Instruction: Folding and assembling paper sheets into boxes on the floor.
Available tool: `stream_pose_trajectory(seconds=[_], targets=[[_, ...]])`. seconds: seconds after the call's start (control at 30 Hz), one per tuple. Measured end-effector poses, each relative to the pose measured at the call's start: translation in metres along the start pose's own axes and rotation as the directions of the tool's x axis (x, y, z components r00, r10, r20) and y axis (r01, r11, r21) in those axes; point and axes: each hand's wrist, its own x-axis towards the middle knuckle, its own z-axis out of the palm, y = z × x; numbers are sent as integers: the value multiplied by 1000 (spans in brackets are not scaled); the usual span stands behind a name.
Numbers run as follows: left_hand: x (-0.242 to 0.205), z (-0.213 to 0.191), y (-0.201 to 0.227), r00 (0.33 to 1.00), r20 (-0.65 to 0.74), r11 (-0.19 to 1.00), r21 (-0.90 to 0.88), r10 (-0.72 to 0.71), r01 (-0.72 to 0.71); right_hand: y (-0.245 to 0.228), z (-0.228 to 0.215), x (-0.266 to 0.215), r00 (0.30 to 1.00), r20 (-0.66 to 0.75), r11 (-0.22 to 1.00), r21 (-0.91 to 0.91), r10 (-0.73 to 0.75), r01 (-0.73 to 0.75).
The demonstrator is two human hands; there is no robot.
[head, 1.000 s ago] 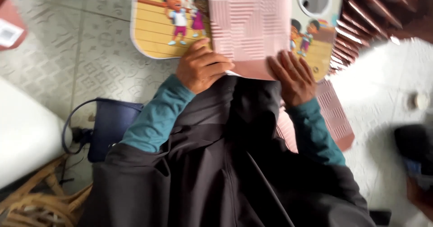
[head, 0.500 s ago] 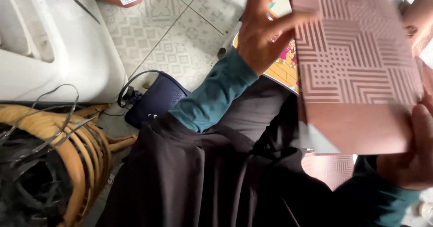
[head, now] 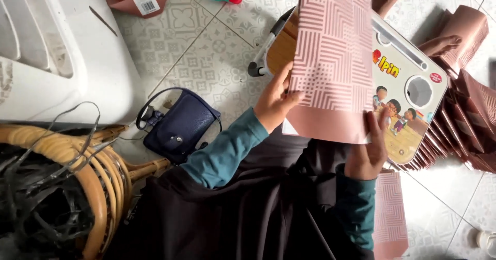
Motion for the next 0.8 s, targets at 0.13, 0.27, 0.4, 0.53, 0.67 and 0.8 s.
stream_pose_trajectory(seconds=[0.13,0.27,0.4,0.53,0.67,0.8], targets=[[2,-27,-12,997,20,997,22,76,-77,3,9,9,866,283,361,821,413,-441],[10,-70,20,980,-46,965,189,196,-184,20,51,60,942,253,797,509,221,-324],[43,-146,53,905,-212,876,403,370,-264,-24,133,141,900,386,852,384,203,-357],[79,-225,57,629,-456,707,672,630,-221,-6,247,201,842,538,890,402,-41,-214],[101,-312,37,420,-622,692,722,661,-19,9,358,219,723,677,896,224,141,-385],[107,-364,28,376,-651,688,725,660,48,27,433,210,692,680,854,188,243,-484]])
